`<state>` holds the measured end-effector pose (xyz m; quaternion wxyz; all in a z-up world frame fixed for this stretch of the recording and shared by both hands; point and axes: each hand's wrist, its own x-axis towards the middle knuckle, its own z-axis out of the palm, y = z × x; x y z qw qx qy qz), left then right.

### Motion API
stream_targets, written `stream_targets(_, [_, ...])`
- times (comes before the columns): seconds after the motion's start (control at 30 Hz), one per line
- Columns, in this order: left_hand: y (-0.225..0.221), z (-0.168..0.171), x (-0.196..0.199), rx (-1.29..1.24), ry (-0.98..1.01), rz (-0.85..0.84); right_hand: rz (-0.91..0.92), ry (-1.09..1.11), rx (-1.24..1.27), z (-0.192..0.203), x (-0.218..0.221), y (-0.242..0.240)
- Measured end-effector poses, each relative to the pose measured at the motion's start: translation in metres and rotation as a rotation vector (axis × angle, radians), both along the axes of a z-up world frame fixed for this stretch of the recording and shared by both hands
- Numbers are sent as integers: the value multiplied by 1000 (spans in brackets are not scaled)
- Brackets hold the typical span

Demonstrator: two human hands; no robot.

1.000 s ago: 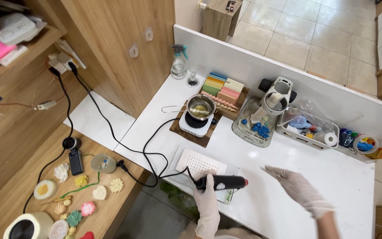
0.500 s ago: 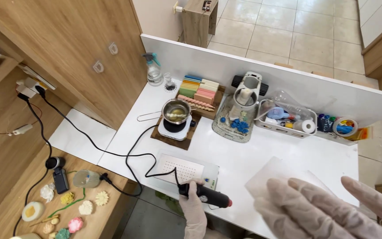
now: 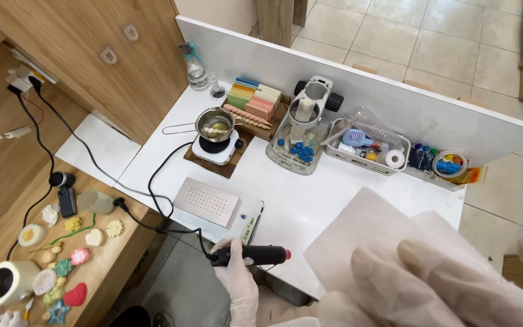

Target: Cleaning a white work surface in a candle studio using a heat gun and wipes to remove wax residue.

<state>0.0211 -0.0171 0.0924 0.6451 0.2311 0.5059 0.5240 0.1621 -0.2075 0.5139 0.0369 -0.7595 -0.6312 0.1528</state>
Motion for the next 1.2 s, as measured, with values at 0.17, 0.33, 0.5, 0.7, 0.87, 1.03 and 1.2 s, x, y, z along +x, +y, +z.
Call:
stream_targets(0.17, [-17,-4,9,94,17,31,-69,162,-126,-53,57,-11])
stream_targets(0.33, [-25,-5,11,116,-65,41,-161,327,-291,-105,85,32])
stream_targets(0.5, [-26,2,7,84,6,70,-566,904,5,-380,126,31])
stream_targets(0.7, [-17,-14,3,91,111,19,-765,973,-38,-453,70,-23])
stream_targets(0.87, [-13,-12,9,44,164,6,-879,1079,22,-471,68,-31])
stream_targets(1.03, [-15,-8,13,147,78,4,-865,976,138,-491,81,-40])
stream_targets(1.2, [-12,-12,13,120,48,39,-975,996,116,-472,72,-24])
